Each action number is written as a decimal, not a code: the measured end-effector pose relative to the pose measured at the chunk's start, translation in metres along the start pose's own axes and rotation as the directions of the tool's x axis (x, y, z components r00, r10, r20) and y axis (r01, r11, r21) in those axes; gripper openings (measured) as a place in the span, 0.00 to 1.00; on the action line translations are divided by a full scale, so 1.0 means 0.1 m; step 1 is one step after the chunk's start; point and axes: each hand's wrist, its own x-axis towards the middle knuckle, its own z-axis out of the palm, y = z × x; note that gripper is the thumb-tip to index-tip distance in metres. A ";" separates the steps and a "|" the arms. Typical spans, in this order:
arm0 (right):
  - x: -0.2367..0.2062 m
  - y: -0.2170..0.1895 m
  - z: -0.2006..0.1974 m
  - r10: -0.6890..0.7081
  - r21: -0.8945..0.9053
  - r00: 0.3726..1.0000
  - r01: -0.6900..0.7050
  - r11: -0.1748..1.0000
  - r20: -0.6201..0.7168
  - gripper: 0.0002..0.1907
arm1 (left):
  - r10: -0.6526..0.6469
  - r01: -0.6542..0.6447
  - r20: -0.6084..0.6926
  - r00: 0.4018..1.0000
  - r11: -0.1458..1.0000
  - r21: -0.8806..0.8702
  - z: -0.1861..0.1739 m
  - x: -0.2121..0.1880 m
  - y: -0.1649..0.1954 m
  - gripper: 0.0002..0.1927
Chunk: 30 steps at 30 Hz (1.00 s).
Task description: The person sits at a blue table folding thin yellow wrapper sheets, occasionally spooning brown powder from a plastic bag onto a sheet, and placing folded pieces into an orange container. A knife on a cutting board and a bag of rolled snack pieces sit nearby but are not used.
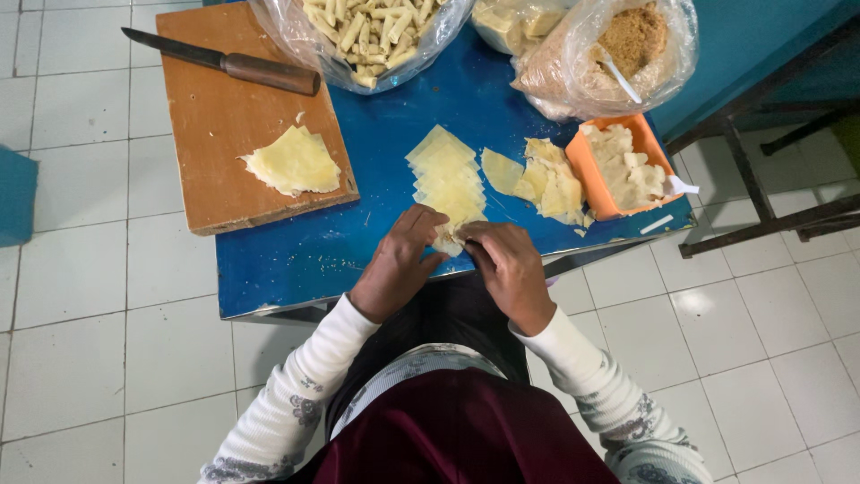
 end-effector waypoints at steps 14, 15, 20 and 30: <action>0.18 0.05 0.11 0.113 -0.054 0.993 -0.115 0.992 -0.029 0.05 | 0.255 -0.247 0.013 0.967 0.923 0.293 0.00 0.18 -0.10 0.04; 0.20 0.05 0.12 0.089 -0.055 0.995 -0.091 0.994 -0.041 0.06 | 0.308 -0.293 0.003 0.952 0.902 0.317 -0.01 0.21 -0.13 0.05; 0.19 0.02 0.16 0.067 -0.064 0.997 -0.069 0.996 -0.037 0.08 | 0.213 -0.209 -0.002 0.977 0.957 0.202 0.03 0.31 -0.19 0.02; 0.19 0.08 0.05 -0.097 -0.066 0.995 0.098 0.993 0.010 0.09 | 0.145 -0.147 0.036 0.989 0.987 0.066 0.01 0.26 -0.15 0.05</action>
